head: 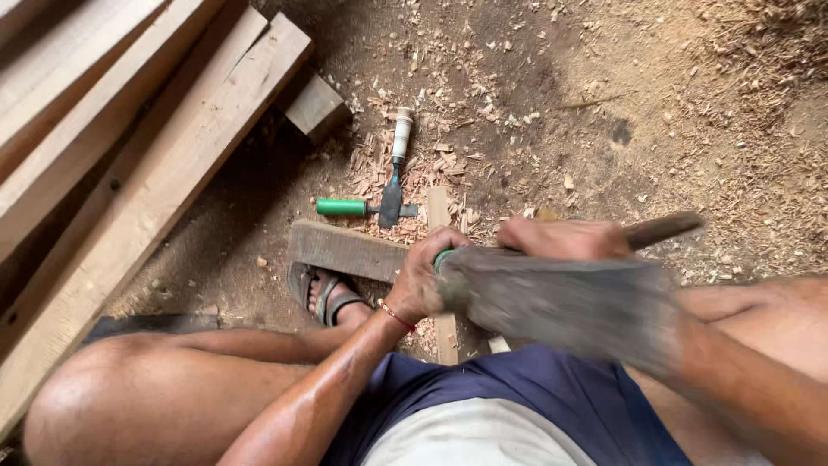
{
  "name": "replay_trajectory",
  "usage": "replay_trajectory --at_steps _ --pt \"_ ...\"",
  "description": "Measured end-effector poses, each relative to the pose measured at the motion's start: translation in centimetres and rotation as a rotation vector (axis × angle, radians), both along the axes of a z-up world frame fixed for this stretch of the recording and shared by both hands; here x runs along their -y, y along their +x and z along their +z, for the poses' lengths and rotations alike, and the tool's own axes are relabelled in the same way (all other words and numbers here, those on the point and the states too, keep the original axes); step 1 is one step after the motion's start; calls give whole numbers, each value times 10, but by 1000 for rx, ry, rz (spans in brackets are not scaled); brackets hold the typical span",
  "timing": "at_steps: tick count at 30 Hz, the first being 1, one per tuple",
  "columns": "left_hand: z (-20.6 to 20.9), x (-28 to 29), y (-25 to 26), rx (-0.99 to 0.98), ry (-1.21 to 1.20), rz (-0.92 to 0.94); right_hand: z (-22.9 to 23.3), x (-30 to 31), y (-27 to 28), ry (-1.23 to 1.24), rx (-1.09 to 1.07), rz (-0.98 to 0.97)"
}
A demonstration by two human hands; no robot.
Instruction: The person carves a slot into a wooden board using a chisel and a handheld adze, repeatedly striking the chisel to remove wood chips.
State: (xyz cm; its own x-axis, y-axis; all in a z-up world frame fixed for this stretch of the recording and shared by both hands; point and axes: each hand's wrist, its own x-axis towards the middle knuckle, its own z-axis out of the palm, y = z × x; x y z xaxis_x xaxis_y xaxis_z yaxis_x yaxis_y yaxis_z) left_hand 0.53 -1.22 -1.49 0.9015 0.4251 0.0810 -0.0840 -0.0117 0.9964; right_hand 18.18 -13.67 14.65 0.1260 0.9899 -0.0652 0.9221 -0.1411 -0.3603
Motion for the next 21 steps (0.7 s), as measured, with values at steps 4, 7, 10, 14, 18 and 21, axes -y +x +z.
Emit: replay_trajectory --at_steps 4,7,10,14,18,21 --pt "2 2 21 -192 -123 -44 -10 0 9 -87 63 -54" --pt "-11 -26 53 -354 -347 24 -3 7 8 91 -90 -120" --pt "2 -48 86 -166 -311 86 27 6 8 195 -307 -193" --pt "55 -29 80 -96 44 -35 40 -1 12 173 -425 -390" --pt "71 -45 64 76 -141 66 22 15 19 174 -277 -500" --pt "60 -53 50 -7 -122 128 7 17 24 238 -177 -495"
